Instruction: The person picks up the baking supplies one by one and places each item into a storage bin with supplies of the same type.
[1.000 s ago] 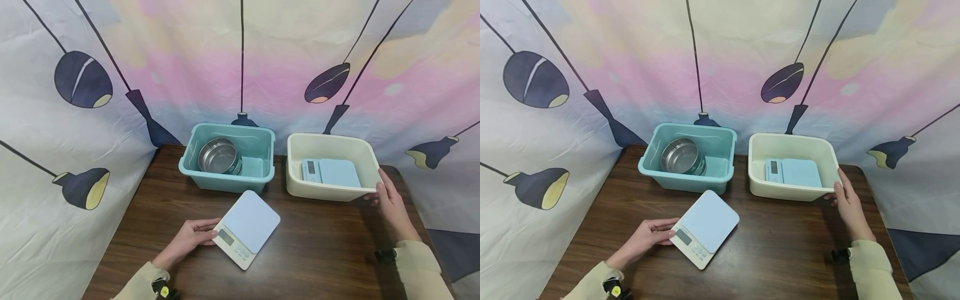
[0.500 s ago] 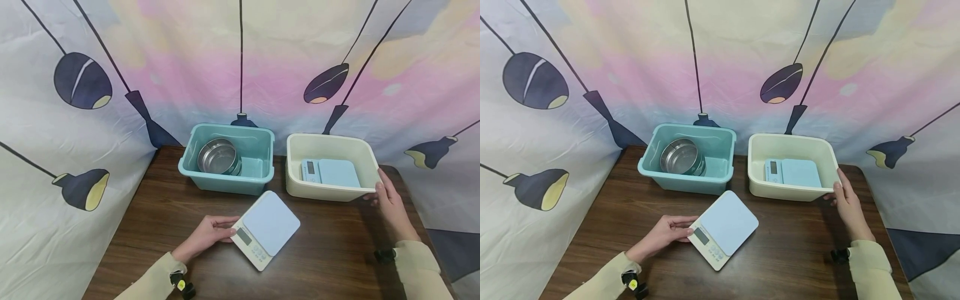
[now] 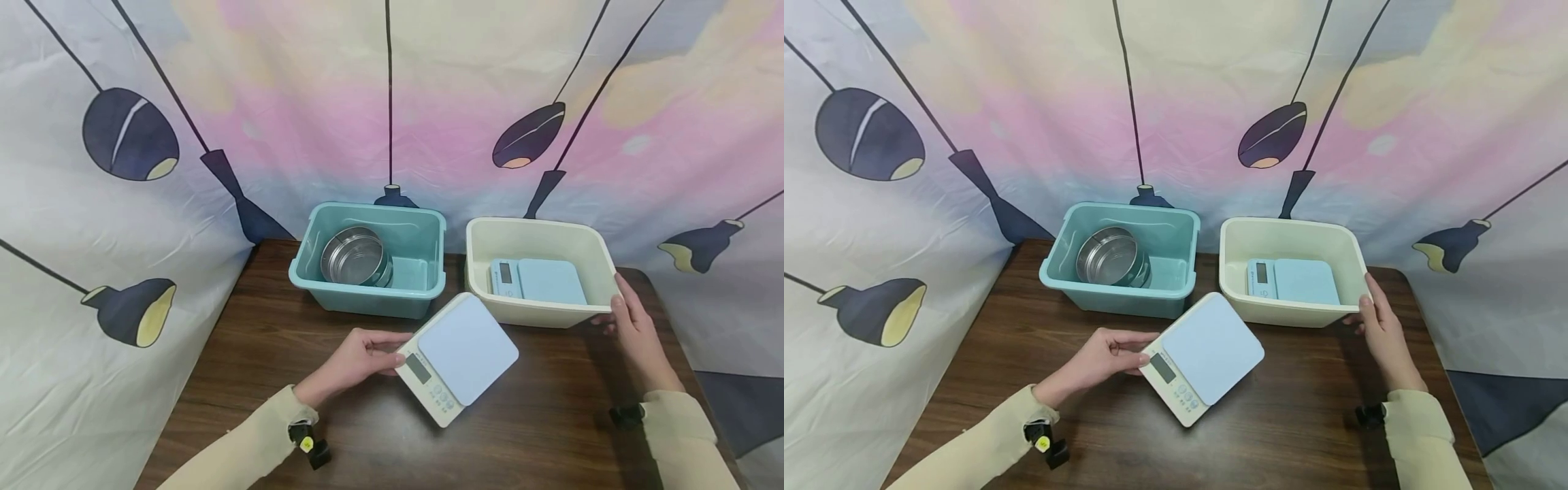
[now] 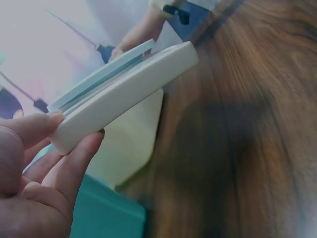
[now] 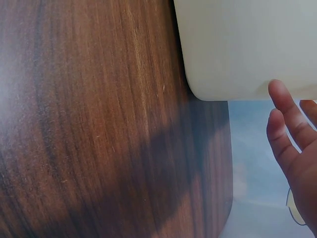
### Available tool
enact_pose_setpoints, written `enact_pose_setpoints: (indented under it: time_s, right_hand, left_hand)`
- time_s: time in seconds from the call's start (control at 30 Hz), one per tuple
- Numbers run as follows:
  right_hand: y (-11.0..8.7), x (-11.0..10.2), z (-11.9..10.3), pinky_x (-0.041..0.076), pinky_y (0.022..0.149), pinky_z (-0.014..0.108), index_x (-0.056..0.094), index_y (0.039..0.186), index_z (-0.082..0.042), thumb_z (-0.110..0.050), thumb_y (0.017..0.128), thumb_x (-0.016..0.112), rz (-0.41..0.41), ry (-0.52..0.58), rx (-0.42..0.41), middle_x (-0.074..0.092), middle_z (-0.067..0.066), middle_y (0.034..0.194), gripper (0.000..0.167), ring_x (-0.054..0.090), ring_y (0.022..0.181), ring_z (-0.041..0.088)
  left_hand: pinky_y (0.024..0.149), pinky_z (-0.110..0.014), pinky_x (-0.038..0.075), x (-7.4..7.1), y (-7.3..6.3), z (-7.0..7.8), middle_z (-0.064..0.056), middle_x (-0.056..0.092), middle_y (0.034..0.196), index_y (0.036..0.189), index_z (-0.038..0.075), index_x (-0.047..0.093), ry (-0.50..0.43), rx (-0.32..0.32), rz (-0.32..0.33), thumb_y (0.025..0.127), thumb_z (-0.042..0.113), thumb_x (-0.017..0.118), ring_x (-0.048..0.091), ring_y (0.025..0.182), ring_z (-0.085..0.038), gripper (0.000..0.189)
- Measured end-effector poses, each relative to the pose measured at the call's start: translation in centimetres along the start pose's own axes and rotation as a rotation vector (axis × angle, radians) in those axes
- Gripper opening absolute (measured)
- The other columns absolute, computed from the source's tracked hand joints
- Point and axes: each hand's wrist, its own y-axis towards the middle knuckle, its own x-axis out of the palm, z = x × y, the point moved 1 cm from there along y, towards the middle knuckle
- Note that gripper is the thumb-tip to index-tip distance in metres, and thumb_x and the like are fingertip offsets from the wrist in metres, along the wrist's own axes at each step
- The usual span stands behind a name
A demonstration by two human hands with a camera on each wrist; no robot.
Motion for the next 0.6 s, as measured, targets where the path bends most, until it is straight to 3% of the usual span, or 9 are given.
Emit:
enact_pose_setpoints:
  time_s: [0.33, 0.6]
  right_hand:
    - [0.0, 0.0, 0.0, 0.054, 0.063, 0.018, 0.016, 0.169, -0.020, -0.025, 0.115, 0.035, 0.004, 0.017, -0.019, 0.053, -0.023, 0.111, 0.057, 0.065, 0.081, -0.002]
    - [-0.1, 0.0, -0.2, 0.054, 0.063, 0.019, 0.017, 0.169, -0.021, -0.025, 0.115, 0.036, 0.001, 0.026, -0.025, 0.053, -0.019, 0.115, 0.057, 0.065, 0.082, -0.002]
  left_hand:
    - [0.090, -0.052, 0.063, 1.1, 2.4, 4.7, -0.015, 0.072, 0.129, 0.139, 0.005, 0.067, 0.035, 0.098, -0.029, 0.098, 0.004, 0.071, 0.076, 0.102, -0.025, 0.041]
    - [0.090, -0.048, 0.064, 1.3, 5.2, 7.9, -0.013, 0.072, 0.130, 0.139, 0.008, 0.068, 0.012, 0.096, -0.024, 0.097, 0.004, 0.073, 0.076, 0.101, -0.026, 0.042]
